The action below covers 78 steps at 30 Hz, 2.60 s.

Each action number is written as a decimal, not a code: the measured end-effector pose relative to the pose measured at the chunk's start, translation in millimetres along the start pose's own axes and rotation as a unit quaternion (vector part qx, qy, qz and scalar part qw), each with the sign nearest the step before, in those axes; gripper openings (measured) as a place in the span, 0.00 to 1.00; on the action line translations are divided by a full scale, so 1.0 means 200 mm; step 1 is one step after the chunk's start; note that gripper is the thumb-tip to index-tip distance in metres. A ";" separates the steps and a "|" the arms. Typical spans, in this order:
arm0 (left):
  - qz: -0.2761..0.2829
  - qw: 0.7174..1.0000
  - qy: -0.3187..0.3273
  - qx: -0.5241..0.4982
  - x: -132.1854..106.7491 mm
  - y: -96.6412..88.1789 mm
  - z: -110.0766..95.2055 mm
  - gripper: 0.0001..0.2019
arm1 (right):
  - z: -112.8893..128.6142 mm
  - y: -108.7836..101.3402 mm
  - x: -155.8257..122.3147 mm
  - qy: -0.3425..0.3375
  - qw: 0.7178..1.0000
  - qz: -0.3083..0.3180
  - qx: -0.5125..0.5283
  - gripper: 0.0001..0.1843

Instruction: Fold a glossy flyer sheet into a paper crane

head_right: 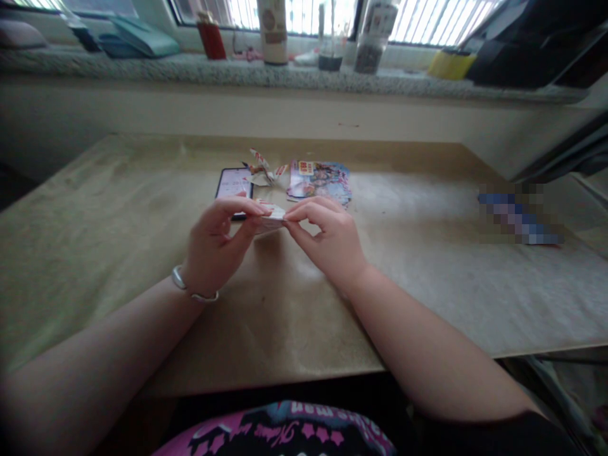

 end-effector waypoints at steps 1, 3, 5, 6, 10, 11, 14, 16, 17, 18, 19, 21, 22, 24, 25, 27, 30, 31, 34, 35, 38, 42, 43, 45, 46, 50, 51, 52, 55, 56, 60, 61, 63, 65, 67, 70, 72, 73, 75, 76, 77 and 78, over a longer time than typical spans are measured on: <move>0.003 1.000 0.005 0.016 0.00 0.00 -0.01 0.04 | 0.01 -0.01 0.00 -0.009 1.000 -0.003 -0.018 0.05; 0.009 0.998 0.017 0.058 0.01 0.00 -0.03 0.04 | 0.03 -0.01 -0.01 -0.026 0.998 -0.002 -0.050 0.04; 0.015 0.995 0.025 0.097 0.02 0.00 -0.04 0.03 | 0.04 -0.01 -0.01 -0.039 0.997 0.004 -0.071 0.04; 0.018 0.993 0.028 0.109 0.02 0.00 -0.05 0.03 | 0.04 0.00 -0.01 -0.041 0.996 0.006 -0.074 0.03; 0.021 0.994 0.028 0.106 0.02 0.00 -0.04 0.03 | 0.02 -0.01 -0.01 -0.024 0.998 0.000 -0.057 0.04; 0.020 0.995 0.025 0.098 0.02 -0.01 -0.03 0.02 | 0.01 -0.01 0.00 -0.019 0.999 -0.001 -0.050 0.04; 0.009 0.997 0.016 0.076 0.02 -0.01 -0.01 0.02 | -0.01 -0.01 0.00 -0.009 0.999 -0.007 -0.034 0.05; 0.005 0.997 0.006 0.071 0.01 -0.02 0.01 0.03 | -0.02 -0.01 0.00 -0.010 0.999 -0.008 -0.031 0.05; 0.004 0.997 0.002 0.071 0.01 -0.02 0.01 0.03 | -0.01 -0.01 0.00 -0.011 0.999 -0.006 -0.032 0.06; 0.005 0.997 -0.001 0.072 0.01 -0.02 0.02 0.03 | -0.01 -0.01 0.00 -0.013 0.999 -0.004 -0.034 0.05; 0.007 0.997 -0.003 0.073 0.01 -0.01 0.02 0.03 | -0.01 -0.01 0.00 -0.015 0.999 -0.001 -0.036 0.05; 0.010 0.997 -0.002 0.075 0.01 -0.01 0.02 0.03 | 0.00 -0.01 0.00 -0.018 0.999 0.002 -0.039 0.04; 0.010 0.997 0.000 0.078 0.01 -0.01 0.02 0.03 | 0.00 -0.01 0.00 -0.020 0.999 0.002 -0.041 0.04; 0.011 0.996 0.006 0.086 0.01 -0.01 0.02 0.02 | 0.01 -0.02 0.00 -0.023 0.998 0.002 -0.051 0.04; 0.012 0.996 0.010 0.089 0.01 -0.01 0.01 0.01 | 0.02 -0.02 0.00 -0.025 0.998 0.000 -0.057 0.04; 0.016 0.995 0.018 0.094 0.02 0.00 0.00 0.01 | 0.03 -0.03 0.00 -0.031 0.997 -0.003 -0.067 0.04; 0.026 0.994 0.025 0.102 0.02 0.00 -0.01 0.01 | 0.04 -0.03 0.00 -0.035 0.997 -0.004 -0.071 0.04; 0.028 0.994 0.023 0.105 0.03 0.01 -0.01 0.02 | 0.04 -0.02 0.00 -0.034 0.997 -0.002 -0.070 0.04; 0.028 0.994 0.012 0.105 0.03 0.01 -0.01 0.03 | 0.04 -0.01 0.00 -0.032 0.997 0.005 -0.065 0.03; 0.027 0.994 0.010 0.102 0.03 0.01 0.00 0.03 | 0.04 -0.01 0.00 -0.030 0.998 0.005 -0.061 0.03; 0.029 0.995 0.012 0.091 0.03 0.01 0.00 0.03 | 0.02 -0.01 0.00 -0.023 0.999 0.005 -0.047 0.03; 0.025 0.988 0.046 0.146 0.02 0.01 -0.04 0.02 | 0.04 0.00 0.00 -0.035 0.998 0.009 -0.049 0.04; 0.027 0.982 0.059 0.175 0.02 0.01 -0.06 0.02 | 0.05 0.00 0.00 -0.043 0.998 0.010 -0.055 0.04; 0.036 0.972 0.077 0.219 0.02 0.02 -0.08 0.01 | 0.06 0.00 -0.01 -0.052 0.996 0.012 -0.067 0.04; 0.042 0.969 0.080 0.228 0.02 0.03 -0.09 0.01 | 0.06 0.00 -0.01 -0.053 0.996 0.013 -0.070 0.04; 0.040 0.973 0.066 0.216 0.03 0.02 -0.08 0.02 | 0.06 0.01 -0.01 -0.058 0.997 0.012 -0.059 0.04; 0.038 0.975 0.059 0.212 0.03 0.02 -0.07 0.03 | 0.06 0.01 -0.01 -0.060 0.997 0.011 -0.053 0.04; 0.038 0.976 0.051 0.209 0.03 0.02 -0.06 0.03 | 0.06 0.01 -0.01 -0.062 0.997 0.010 -0.048 0.04; 0.042 0.976 0.047 0.209 0.03 0.03 -0.05 0.03 | 0.06 0.01 0.00 -0.064 0.997 0.007 -0.042 0.05; 0.042 0.975 0.052 0.212 0.03 0.04 -0.05 0.03 | 0.06 0.00 0.00 -0.064 0.997 0.005 -0.045 0.05; 0.051 0.968 0.071 0.237 0.02 0.05 -0.08 0.03 | 0.09 0.00 0.00 -0.082 0.994 0.001 -0.069 0.04; 0.054 0.965 0.071 0.246 0.02 0.05 -0.09 0.03 | 0.10 0.00 0.00 -0.087 0.994 -0.001 -0.067 0.04; 0.053 0.963 0.064 0.256 0.03 0.06 -0.09 0.05 | 0.10 -0.01 -0.01 -0.093 0.994 -0.009 -0.053 0.04; 0.047 0.965 0.053 0.253 0.03 0.05 -0.08 0.06 | 0.09 -0.01 0.00 -0.090 0.995 -0.011 -0.039 0.04; 0.044 0.965 0.048 0.255 0.03 0.06 -0.08 0.06 | 0.08 0.00 -0.01 -0.089 0.995 -0.011 -0.038 0.04; 0.038 0.955 0.073 0.285 0.02 0.07 -0.10 0.04 | 0.09 0.00 -0.01 -0.106 0.992 -0.013 -0.059 0.05; 0.042 0.947 0.093 0.303 0.02 0.08 -0.13 0.04 | 0.11 0.01 -0.01 -0.124 0.990 -0.010 -0.071 0.06; 0.044 0.946 0.098 0.305 0.02 0.08 -0.13 0.04 | 0.12 0.01 -0.01 -0.127 0.989 -0.008 -0.071 0.06; 0.050 0.949 0.096 0.296 0.02 0.09 -0.13 0.04 | 0.12 0.02 -0.01 -0.120 0.991 -0.004 -0.066 0.07; 0.051 0.952 0.090 0.289 0.02 0.08 -0.12 0.05 | 0.11 0.02 -0.01 -0.112 0.992 -0.002 -0.064 0.06; 0.053 0.954 0.083 0.283 0.02 0.08 -0.11 0.05 | 0.10 0.02 -0.01 -0.104 0.993 0.000 -0.062 0.06; 0.056 0.956 0.078 0.278 0.02 0.09 -0.10 0.06 | 0.09 0.02 0.00 -0.097 0.993 0.003 -0.062 0.06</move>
Point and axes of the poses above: each hand's wrist, its own x-axis towards the middle knuckle, its own y-axis out of the palm, z = x × y, the point moved 10 cm from there along x, towards the middle knuckle, and after that the axes turned 11 degrees about z, right-handed, at the moved point
